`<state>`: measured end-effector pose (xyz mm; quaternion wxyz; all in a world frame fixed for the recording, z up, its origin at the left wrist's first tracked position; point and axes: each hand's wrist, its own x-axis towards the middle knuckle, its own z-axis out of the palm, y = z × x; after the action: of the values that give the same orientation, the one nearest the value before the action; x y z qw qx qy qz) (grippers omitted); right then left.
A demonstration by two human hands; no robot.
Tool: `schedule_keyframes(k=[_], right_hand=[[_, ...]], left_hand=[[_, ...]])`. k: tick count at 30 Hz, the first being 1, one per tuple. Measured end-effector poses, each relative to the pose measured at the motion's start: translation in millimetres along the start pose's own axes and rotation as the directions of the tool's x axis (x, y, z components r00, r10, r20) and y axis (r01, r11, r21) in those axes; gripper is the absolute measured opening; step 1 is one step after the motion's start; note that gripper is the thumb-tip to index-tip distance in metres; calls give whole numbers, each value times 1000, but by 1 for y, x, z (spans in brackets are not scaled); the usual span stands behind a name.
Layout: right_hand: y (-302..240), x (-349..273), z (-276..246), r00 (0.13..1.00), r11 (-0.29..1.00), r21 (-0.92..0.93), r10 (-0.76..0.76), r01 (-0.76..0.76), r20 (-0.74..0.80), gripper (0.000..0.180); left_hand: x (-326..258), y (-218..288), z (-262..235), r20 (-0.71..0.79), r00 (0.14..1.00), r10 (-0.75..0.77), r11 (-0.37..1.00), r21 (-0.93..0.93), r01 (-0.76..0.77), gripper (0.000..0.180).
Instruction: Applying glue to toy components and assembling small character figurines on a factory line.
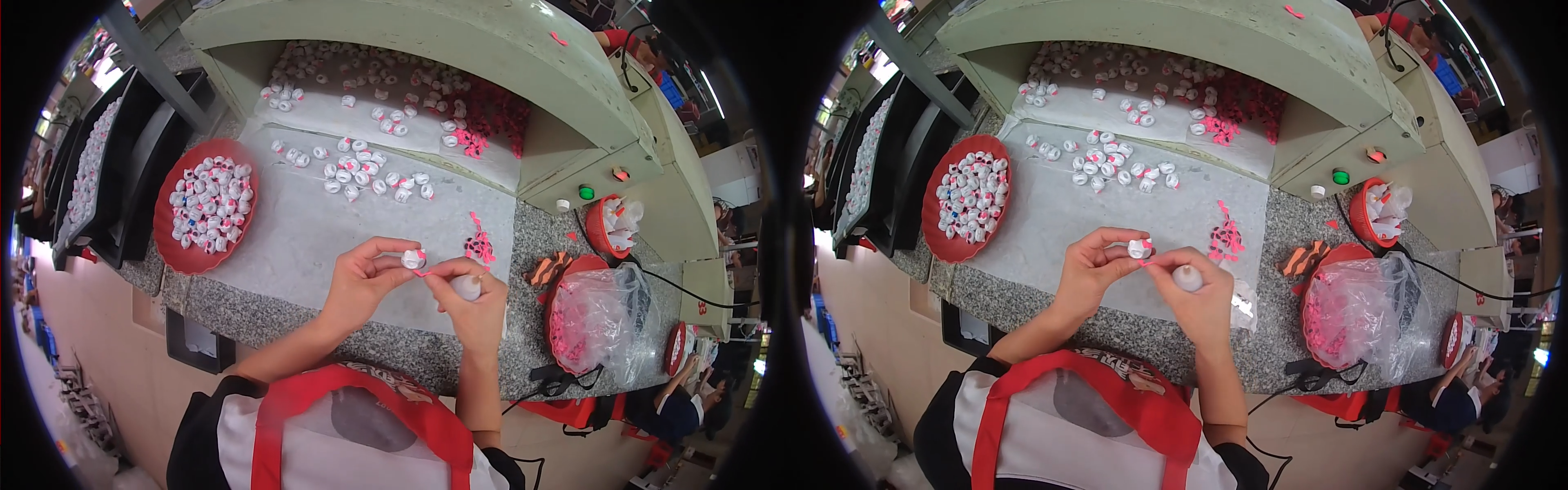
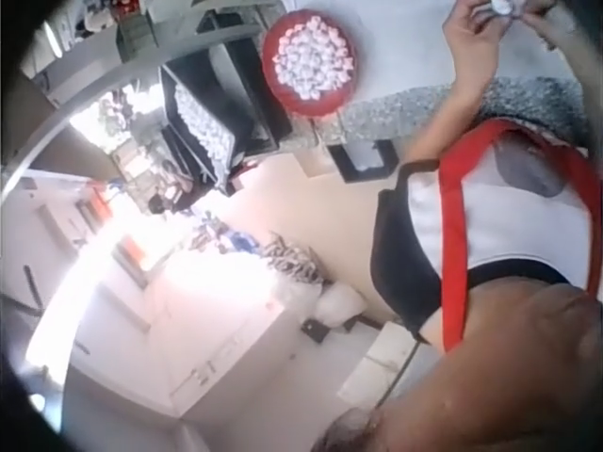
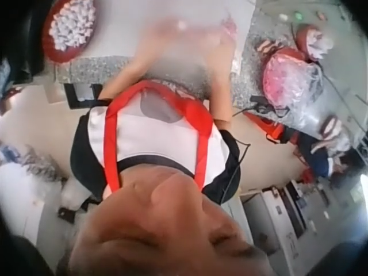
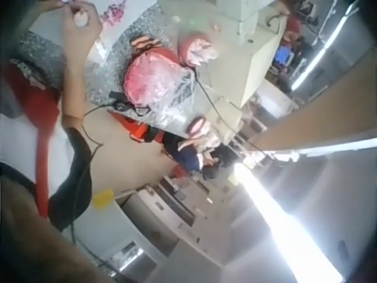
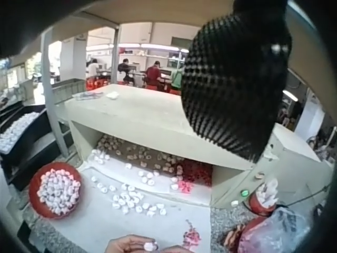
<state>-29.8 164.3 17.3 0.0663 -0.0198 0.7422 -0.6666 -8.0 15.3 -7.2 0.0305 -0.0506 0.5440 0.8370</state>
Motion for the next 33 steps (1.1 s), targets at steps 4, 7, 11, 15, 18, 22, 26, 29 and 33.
schedule_keyframes(k=[4, 7, 11, 15, 18, 22, 26, 29, 33], right_hand=[[-3, -4, 4, 999, 997, 76, -14, 17, -41, 10], [-2, -9, 3, 999, 996, 85, 8, -4, -52, 9], [1, -15, 8, 994, 992, 91, -76, 83, -83, 9], [-1, -15, 8, 994, 995, 52, -84, 88, -68, 13], [-1, -14, 5, 984, 984, -9, -176, 176, -34, 16], [-1, -14, 3, 978, 977, -43, -210, 210, 1, 18], [0, -13, 3, 988, 988, -6, -157, 157, 2, 16], [2, -11, 2, 988, 988, 13, -152, 152, 29, 16], [5, -7, 2, 984, 985, 10, -171, 171, 43, 17]], left_hand=[[-3, 0, 2, 58, 995, 76, 996, -44, -74, 28], [-6, 3, 2, 89, 992, 92, 995, -38, -89, 30], [-7, 3, -1, 119, 986, 114, 990, -91, -104, 30], [-6, 3, -1, 118, 986, 114, 991, -83, -105, 28], [-6, 5, 2, 126, 986, 111, 989, -110, -98, 27], [-6, 4, 0, 142, 983, 114, 993, -41, -109, 26], [-6, 3, -2, 127, 988, 88, 996, -30, -85, 26], [-5, 2, -4, 122, 991, 50, 997, -69, -41, 25], [-1, 1, -8, 98, 988, -123, 964, -223, 143, 24]])
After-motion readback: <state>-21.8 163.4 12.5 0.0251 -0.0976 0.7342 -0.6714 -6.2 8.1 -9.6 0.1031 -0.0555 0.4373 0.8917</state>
